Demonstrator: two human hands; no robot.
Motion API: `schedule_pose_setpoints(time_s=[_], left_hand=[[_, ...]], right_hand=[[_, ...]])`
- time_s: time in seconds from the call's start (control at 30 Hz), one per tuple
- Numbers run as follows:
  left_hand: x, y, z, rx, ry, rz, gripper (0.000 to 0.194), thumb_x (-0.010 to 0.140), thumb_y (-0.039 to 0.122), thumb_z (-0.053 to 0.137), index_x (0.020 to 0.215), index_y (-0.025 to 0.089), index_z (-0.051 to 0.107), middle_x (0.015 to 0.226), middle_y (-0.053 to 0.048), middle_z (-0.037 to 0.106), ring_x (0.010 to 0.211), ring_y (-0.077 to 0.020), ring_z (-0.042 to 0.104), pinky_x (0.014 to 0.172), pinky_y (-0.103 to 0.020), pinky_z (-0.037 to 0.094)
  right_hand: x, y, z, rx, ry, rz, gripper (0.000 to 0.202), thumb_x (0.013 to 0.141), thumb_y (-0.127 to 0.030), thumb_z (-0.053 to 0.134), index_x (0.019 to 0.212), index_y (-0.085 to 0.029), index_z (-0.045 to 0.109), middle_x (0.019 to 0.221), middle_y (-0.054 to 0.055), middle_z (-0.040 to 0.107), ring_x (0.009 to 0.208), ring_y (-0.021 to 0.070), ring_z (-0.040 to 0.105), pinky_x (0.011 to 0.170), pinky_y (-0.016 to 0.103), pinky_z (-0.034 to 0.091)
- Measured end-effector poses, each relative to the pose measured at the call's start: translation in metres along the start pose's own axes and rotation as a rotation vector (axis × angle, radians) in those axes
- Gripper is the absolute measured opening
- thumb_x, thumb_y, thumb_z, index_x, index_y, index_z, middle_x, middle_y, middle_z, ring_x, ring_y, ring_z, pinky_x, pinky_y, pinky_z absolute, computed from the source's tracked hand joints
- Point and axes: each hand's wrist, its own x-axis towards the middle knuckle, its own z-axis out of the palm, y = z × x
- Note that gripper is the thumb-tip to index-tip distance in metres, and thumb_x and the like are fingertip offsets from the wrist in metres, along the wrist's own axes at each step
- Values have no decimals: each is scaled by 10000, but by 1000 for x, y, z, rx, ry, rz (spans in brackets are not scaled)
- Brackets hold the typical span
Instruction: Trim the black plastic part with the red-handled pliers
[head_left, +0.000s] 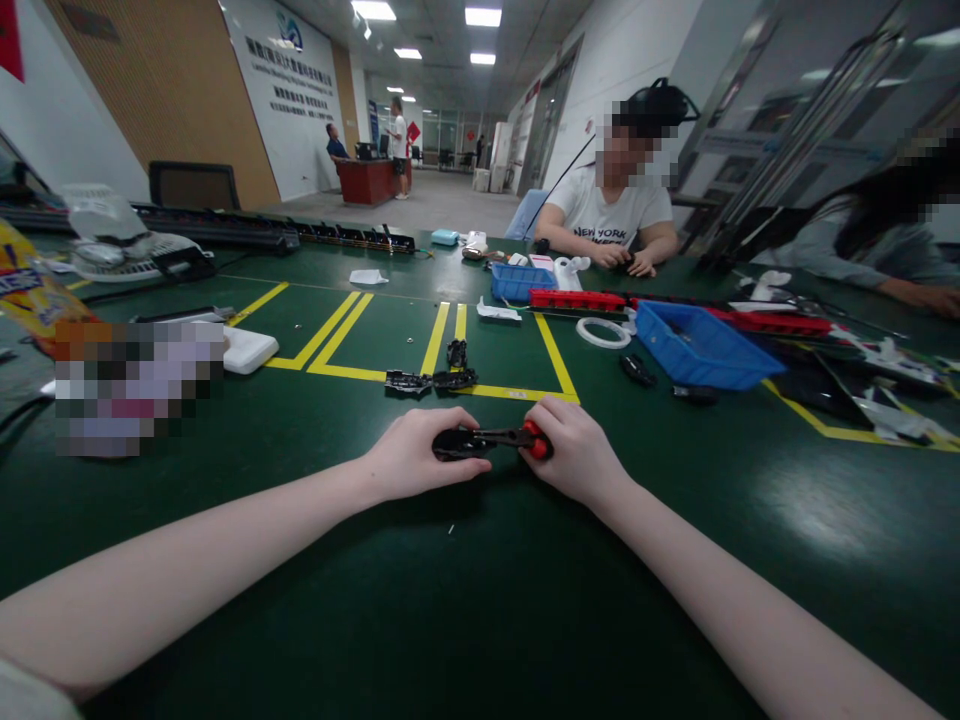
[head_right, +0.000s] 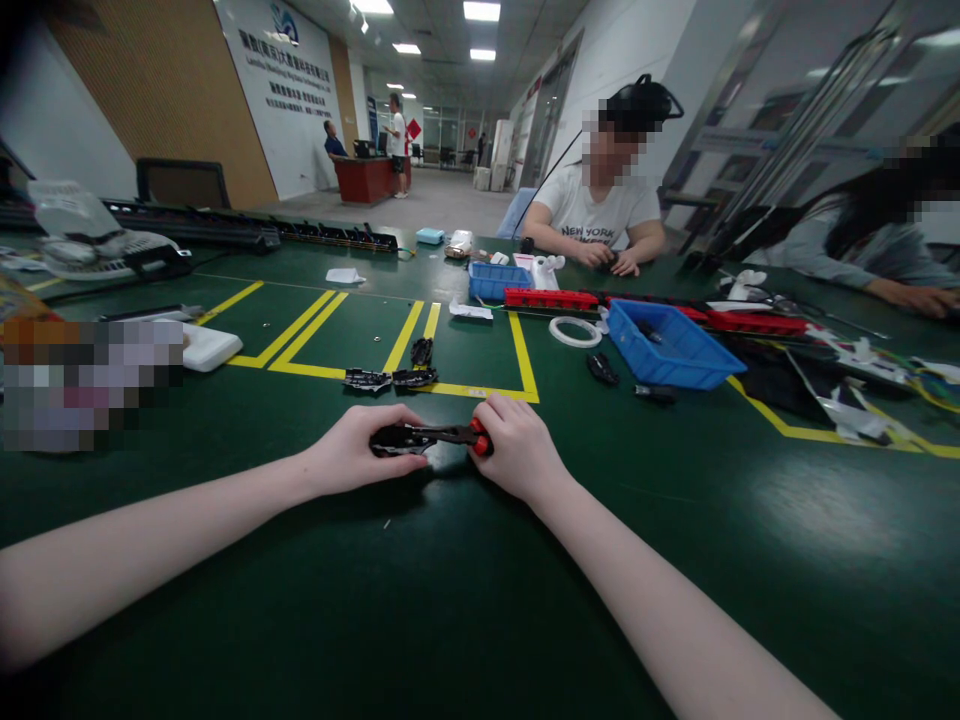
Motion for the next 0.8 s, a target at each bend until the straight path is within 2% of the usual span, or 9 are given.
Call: schedule_pose_setpoints(time_s=[0.13, 0.47, 0.8], left_hand=[[0, 1, -2, -35, -29, -27, 392, 809, 460, 706, 1093, 196, 649, 999, -40, 711, 867, -210, 660, 775, -322, 501], [4, -4, -1, -111, -143, -104, 430, 807, 532, 675, 1045, 174, 680, 917, -42, 709, 765, -199, 644, 647, -290, 466], [5, -6, 0, -56, -117, -87, 427, 785, 558, 687, 971, 174, 699, 822, -24, 697, 692, -176, 604, 594, -264, 401]], right_hand=[[-1, 0, -1, -4, -3, -6, 92, 751, -170, 594, 830, -172, 548, 865, 88, 593, 788, 222, 550, 729, 332, 445], [0, 1, -1, -44, -11, -20, 87, 739, -156, 605, 808, -161, 552, 857, 92, 603, 795, 225, 564, 735, 333, 450], [0, 0, -1, -84, -12, -41, 89, 741, -168, 591, 808, -175, 532, 846, 90, 613, 812, 240, 577, 759, 345, 443]])
